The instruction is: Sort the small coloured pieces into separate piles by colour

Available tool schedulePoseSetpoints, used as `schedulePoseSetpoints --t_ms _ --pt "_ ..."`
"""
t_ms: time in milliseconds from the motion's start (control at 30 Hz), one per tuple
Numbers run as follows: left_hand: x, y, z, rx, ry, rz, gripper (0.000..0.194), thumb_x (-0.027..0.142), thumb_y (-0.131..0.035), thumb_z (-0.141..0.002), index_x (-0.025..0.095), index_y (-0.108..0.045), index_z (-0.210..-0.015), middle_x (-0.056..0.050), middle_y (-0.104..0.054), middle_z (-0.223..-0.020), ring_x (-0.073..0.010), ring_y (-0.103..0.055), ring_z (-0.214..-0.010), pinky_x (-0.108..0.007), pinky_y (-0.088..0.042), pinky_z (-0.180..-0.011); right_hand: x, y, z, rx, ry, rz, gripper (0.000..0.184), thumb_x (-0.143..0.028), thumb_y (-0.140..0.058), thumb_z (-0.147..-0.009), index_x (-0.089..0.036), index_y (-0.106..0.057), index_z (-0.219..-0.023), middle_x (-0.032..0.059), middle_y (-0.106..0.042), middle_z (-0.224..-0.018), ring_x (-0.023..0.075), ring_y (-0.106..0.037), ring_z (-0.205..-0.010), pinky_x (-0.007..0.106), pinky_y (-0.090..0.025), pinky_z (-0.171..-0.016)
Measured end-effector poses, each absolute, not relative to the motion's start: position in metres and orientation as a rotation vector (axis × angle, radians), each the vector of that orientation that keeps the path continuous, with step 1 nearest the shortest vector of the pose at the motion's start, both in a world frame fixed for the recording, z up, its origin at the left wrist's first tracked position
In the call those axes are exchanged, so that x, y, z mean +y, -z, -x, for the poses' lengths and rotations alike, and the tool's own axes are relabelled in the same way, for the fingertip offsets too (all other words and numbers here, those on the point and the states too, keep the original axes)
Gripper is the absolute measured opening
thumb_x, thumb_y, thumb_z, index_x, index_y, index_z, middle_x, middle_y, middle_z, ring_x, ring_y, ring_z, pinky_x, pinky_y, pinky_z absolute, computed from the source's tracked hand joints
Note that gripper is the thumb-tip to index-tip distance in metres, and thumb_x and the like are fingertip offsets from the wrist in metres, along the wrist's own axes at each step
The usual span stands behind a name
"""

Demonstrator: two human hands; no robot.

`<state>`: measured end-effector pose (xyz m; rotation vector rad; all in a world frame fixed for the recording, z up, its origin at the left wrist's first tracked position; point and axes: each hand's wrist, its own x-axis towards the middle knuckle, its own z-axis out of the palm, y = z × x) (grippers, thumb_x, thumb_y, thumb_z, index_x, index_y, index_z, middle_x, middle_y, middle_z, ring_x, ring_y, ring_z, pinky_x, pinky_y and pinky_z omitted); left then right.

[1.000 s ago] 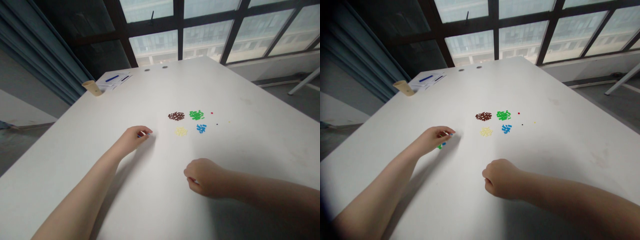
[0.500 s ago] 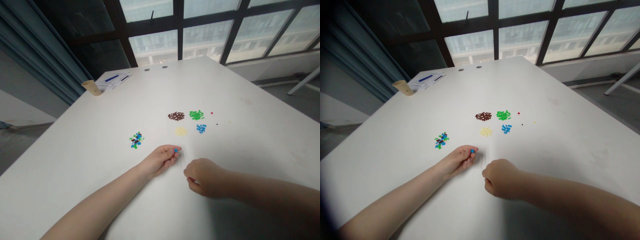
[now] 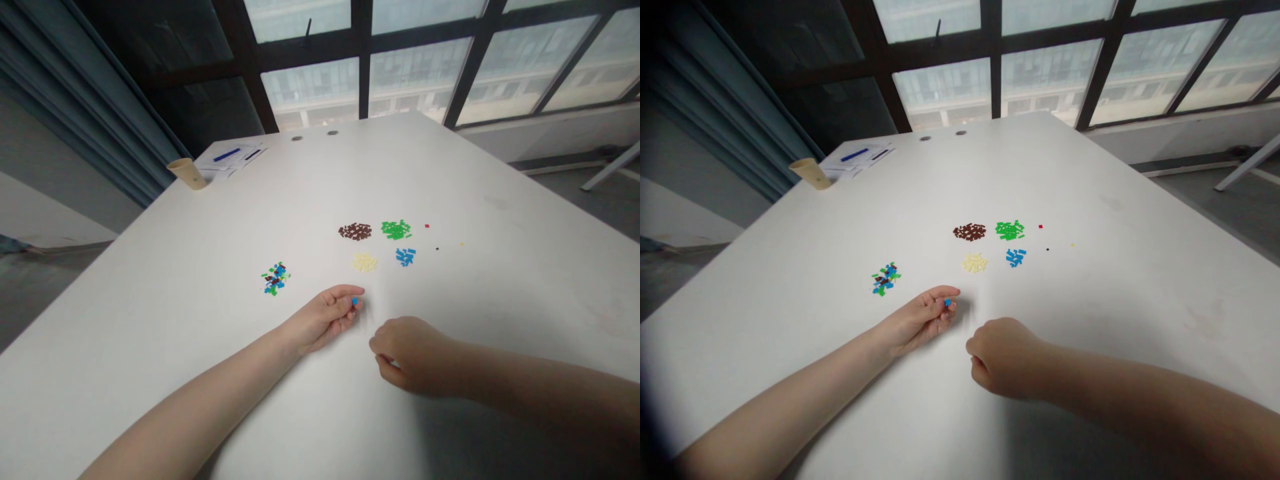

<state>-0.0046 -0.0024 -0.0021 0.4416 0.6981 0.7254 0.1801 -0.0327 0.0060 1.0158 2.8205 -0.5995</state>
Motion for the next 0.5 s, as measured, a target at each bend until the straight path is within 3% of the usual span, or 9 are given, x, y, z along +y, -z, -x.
schedulePoseSetpoints --t_ms 133,233,367,500 --pt "-0.003 -0.001 0.004 0.667 -0.729 -0.439 0.03 0.02 -0.077 -0.056 0.013 -0.062 -0.081 -0.001 -0.062 -0.065 -0.0035 -0.055 -0.057 -0.01 -0.043 -0.056 -0.034 -0.006 -0.179 2.862 0.61 -1.081 0.016 -0.021 -0.044 -0.074 -0.017 -0.055 -0.062 0.0019 -0.058 -0.059 0.0113 -0.043 -0.051 0.027 -0.019 -0.049" --pt "-0.003 0.001 0.005 0.638 -0.709 -0.462 0.028 0.021 -0.075 -0.06 0.013 -0.059 -0.081 0.0 -0.061 -0.065 -0.0031 -0.054 -0.056 -0.01 -0.041 -0.053 -0.031 -0.012 -0.179 2.951 0.723 -1.417 0.017 -0.022 -0.047 -0.074 -0.017 -0.05 -0.058 -0.0015 -0.05 -0.053 0.0094 -0.038 -0.048 0.025 -0.022 -0.048" --pt "-0.004 0.007 0.005 0.613 -0.671 -0.526 0.028 0.024 -0.073 -0.063 0.013 -0.056 -0.082 0.0 -0.06 -0.066 -0.0029 -0.052 -0.055 -0.012 -0.037 -0.053 -0.024 -0.019 -0.18 3.298 0.861 -1.781 0.009 -0.026 -0.052 -0.077 -0.017 -0.056 -0.075 -0.0016 -0.05 -0.063 0.0095 -0.044 -0.057 0.022 -0.033 -0.055" --pt "-0.007 0.01 0.003 0.607 -0.631 -0.614 0.031 0.025 -0.075 -0.06 0.013 -0.056 -0.082 0.002 -0.058 -0.064 -0.0042 -0.051 -0.058 -0.015 -0.037 -0.06 -0.024 -0.015 -0.179 3.491 0.901 -1.562 0.017 -0.022 -0.055 -0.077 -0.02 -0.061 -0.092 -0.001 -0.052 -0.067 0.0101 -0.048 -0.062 0.021 -0.037 -0.058"
